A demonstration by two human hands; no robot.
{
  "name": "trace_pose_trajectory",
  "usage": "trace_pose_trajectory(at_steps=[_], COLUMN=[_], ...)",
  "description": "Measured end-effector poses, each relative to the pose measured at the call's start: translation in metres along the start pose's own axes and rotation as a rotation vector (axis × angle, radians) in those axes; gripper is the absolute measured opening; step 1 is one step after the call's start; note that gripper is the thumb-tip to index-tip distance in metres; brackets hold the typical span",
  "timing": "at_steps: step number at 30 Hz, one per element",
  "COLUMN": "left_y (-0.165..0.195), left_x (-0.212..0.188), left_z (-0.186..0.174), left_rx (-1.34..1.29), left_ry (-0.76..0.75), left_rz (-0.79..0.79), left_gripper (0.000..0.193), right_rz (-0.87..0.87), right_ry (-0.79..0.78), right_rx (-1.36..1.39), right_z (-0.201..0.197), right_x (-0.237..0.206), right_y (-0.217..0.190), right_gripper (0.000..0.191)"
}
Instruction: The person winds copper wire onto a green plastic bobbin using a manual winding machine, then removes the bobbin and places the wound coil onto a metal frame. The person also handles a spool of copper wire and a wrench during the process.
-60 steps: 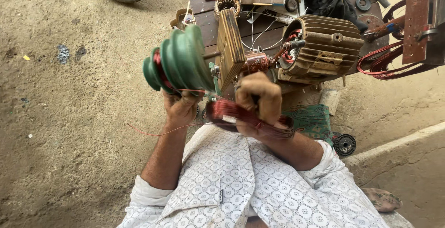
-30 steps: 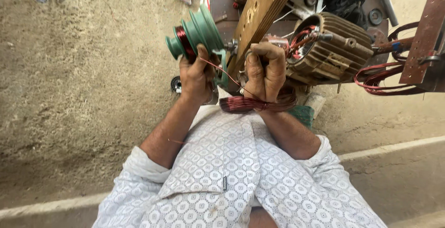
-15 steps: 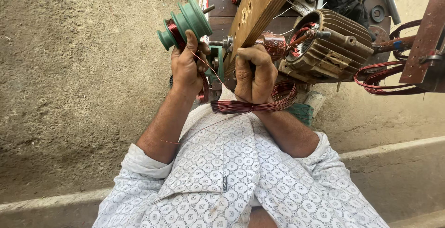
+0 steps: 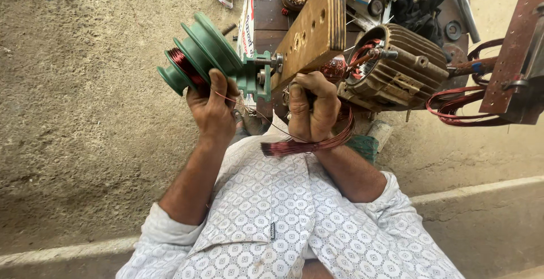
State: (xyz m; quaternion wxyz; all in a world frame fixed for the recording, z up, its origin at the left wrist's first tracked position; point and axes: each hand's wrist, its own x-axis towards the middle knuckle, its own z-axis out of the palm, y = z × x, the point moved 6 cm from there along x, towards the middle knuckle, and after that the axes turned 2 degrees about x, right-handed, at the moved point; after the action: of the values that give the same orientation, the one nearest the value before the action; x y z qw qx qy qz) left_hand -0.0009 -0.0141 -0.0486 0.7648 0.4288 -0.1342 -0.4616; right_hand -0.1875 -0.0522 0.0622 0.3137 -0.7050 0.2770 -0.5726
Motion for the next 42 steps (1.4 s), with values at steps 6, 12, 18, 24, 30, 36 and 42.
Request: trace_pose_trajectory(at_steps=[6, 12, 18, 24, 30, 36, 42], left_y=[0.035, 0.038, 0.034, 0.028, 0.028, 0.038, 0.059], left_x=[-0.008, -0.012, -0.001, -0.003, -0.01, -0.016, -0.026], left_z=[0.036, 0.081, 0.096, 0.096, 0.087, 0.068, 0.053], left_rx=[0.129, 0.138, 0.138, 0.107, 0.089, 0.023, 0.076], left_ry=[-0.471, -0.665, -0.659, -0.69, -0.67, -0.658, -0.627], left_rz=[0.124, 0.094, -0.008, 0.01, -0.001, -0.01, -0.021], left_gripper=[0.017, 0.034, 0.035, 0.033, 0.034, 0.03, 0.025], right_rz=[0.152, 0.201, 0.213, 0.283, 0.216, 0.215, 0.186], right_ry=[0.138, 0.185, 0.217, 0.294, 0.232, 0.157, 0.084], right_rx=[0.116, 0.222, 0.27, 0.304, 0.302, 0.337, 0.189], right_z=[-0.023, -0.032, -0.04, -0.054, -0.049, -0.034, -0.016], right_x=[-0.003, 0.005, 0.011, 0.018, 0.019, 0.021, 0.015], right_y=[0.009, 0.014, 0.016, 0.035, 0.042, 0.038, 0.028], right_gripper=[0.022, 0.024, 0.021, 0.027, 0.038, 0.028, 0.019])
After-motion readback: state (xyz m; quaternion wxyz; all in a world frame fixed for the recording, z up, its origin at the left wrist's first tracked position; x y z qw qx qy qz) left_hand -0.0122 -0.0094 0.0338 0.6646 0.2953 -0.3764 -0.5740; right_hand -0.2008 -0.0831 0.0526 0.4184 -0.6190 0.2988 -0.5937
